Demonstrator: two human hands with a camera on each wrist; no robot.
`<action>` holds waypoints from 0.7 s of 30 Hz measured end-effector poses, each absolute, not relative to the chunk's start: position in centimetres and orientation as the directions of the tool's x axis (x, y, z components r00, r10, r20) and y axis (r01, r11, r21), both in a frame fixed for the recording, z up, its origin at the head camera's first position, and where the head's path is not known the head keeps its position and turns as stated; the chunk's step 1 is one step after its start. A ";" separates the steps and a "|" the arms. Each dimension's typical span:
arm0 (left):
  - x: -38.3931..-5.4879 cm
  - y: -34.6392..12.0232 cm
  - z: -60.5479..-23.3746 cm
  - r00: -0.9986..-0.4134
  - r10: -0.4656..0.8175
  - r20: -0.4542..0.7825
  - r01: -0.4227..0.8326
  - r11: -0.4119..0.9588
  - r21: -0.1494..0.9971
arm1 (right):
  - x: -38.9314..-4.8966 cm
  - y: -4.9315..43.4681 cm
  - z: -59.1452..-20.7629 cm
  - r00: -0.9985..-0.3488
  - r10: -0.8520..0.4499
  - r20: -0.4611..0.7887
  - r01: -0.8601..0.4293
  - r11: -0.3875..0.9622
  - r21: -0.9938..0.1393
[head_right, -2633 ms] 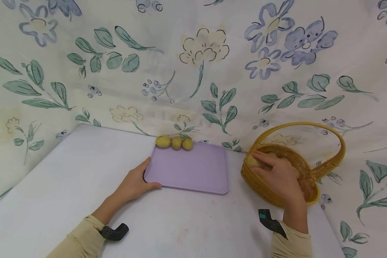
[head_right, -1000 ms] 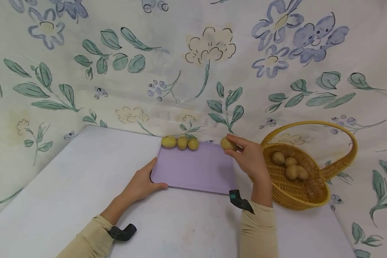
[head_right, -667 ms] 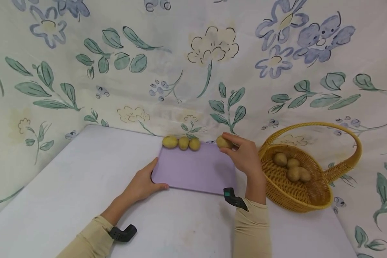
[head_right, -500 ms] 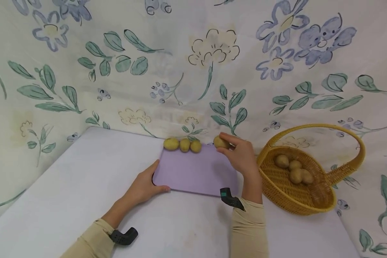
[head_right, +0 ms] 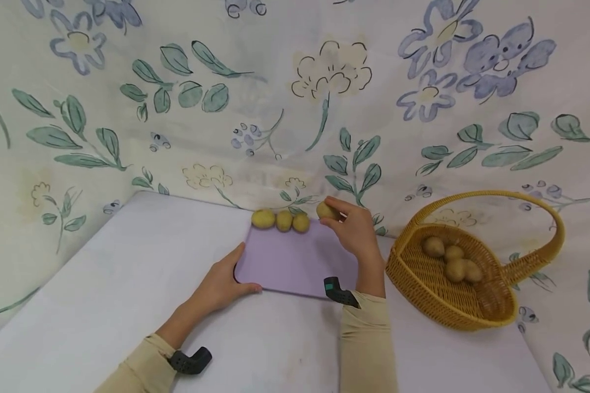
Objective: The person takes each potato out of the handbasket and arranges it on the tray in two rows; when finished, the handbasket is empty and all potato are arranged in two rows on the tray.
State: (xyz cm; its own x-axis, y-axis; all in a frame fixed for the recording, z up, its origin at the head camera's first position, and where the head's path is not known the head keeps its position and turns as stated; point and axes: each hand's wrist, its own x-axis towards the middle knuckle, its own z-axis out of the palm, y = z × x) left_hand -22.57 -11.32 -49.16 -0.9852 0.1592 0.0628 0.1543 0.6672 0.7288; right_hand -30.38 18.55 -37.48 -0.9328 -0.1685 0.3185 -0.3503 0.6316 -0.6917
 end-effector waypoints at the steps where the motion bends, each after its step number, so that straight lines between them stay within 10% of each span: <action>1: -22.6 -11.3 -49.0 -0.985 0.160 0.062 0.154 0.669 0.727 | -30.5 18.4 -37.5 -0.932 -0.168 0.321 -0.352 0.632 -0.690; 21: -22.8 -11.4 -49.4 -0.986 0.153 0.060 0.147 0.664 0.733 | -33.2 17.2 -38.8 -0.948 -0.140 0.285 -0.307 0.633 -0.711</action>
